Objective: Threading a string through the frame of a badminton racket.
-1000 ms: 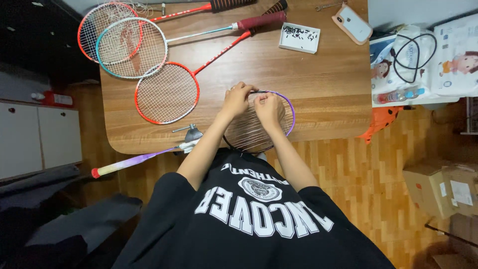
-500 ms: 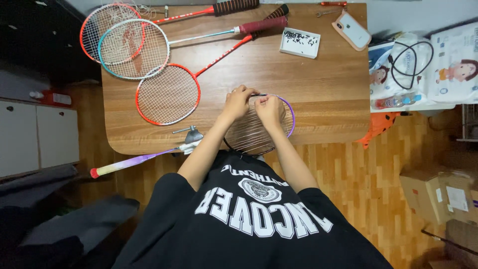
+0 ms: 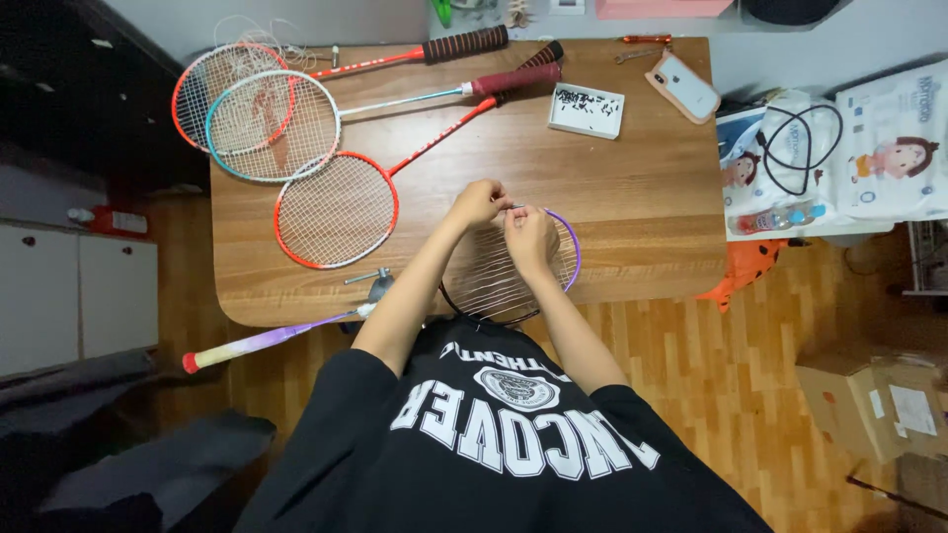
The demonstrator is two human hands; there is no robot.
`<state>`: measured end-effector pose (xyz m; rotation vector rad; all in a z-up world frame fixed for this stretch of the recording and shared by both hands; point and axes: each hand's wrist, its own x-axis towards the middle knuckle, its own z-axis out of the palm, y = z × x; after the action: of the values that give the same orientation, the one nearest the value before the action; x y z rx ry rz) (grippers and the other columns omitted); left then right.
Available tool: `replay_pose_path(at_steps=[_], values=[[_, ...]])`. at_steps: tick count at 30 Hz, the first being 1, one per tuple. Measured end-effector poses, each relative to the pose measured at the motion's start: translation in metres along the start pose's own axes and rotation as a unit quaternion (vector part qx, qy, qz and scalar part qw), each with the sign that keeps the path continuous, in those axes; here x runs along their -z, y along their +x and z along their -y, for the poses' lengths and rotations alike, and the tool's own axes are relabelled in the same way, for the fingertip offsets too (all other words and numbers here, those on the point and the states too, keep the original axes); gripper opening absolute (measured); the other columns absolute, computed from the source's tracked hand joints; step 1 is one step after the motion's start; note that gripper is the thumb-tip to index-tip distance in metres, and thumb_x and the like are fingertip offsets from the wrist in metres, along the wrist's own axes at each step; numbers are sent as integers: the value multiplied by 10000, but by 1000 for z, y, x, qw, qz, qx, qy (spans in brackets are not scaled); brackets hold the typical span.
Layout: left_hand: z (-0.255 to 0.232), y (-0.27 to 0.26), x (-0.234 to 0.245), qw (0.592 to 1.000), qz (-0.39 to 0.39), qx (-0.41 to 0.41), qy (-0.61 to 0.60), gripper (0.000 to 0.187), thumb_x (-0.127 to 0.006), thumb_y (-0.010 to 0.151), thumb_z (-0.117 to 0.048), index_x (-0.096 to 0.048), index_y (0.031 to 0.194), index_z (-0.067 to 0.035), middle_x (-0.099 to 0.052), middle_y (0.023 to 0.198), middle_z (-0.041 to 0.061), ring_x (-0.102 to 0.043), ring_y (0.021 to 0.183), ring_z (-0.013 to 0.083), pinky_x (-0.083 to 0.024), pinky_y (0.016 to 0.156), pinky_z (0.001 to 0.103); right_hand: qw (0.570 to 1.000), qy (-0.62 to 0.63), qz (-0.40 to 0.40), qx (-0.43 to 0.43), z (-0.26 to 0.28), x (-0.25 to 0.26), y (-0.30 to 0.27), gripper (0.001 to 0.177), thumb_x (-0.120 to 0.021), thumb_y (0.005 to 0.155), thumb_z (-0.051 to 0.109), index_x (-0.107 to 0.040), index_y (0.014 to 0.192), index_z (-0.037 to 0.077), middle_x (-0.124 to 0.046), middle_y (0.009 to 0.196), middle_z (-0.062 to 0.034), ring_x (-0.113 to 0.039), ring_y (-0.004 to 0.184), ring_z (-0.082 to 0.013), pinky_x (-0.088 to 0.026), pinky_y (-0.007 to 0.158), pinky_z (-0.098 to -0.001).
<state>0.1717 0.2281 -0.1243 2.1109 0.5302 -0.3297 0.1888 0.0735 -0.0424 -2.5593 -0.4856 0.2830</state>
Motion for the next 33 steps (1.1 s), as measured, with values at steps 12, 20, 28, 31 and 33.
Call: replay_pose_path(at_steps=[12,20,28,31,33], values=[[-51,-7,82,989,-86,-60,-106,201,-522,1042,-214,-647,961,-80,-739,768,90,-750,830,297,-560,818,431,979,177,23,100,2,26,22,318,-852,851,323,-766,1099,143,-668,960,-134,-695,928,-383,-588,768,-403],[-127,-129,103,920,43,-201,-334,186,-441,1093,-158,-599,1050,-68,-570,713,23,-627,669,180,-554,698,339,936,232,177,194,48,104,5,113,-576,956,42,-668,897,14,-670,831,-244,-702,810,-401,-561,708,-470],[-79,-141,54,970,-144,-89,-173,109,-602,1037,-189,-662,1055,-100,-722,776,91,-705,675,257,-516,637,361,906,380,123,138,-13,55,35,310,-417,1063,34,-659,885,110,-622,679,-11,-605,599,-88,-539,547,-205],[-73,-120,37,964,-168,-200,-45,546,-774,859,-26,-556,1355,38,-597,1195,286,-597,1187,483,-468,1055,523,891,409,135,144,5,74,21,343,-364,1057,18,-610,837,110,-475,562,24,-479,509,-82,-443,515,-188],[-66,-103,17,980,-94,-176,8,419,-663,943,-88,-554,1346,-52,-600,1239,232,-633,1159,460,-519,999,536,886,364,205,200,3,74,10,352,-424,1060,71,-649,793,117,-495,556,30,-479,526,-108,-462,559,-243]])
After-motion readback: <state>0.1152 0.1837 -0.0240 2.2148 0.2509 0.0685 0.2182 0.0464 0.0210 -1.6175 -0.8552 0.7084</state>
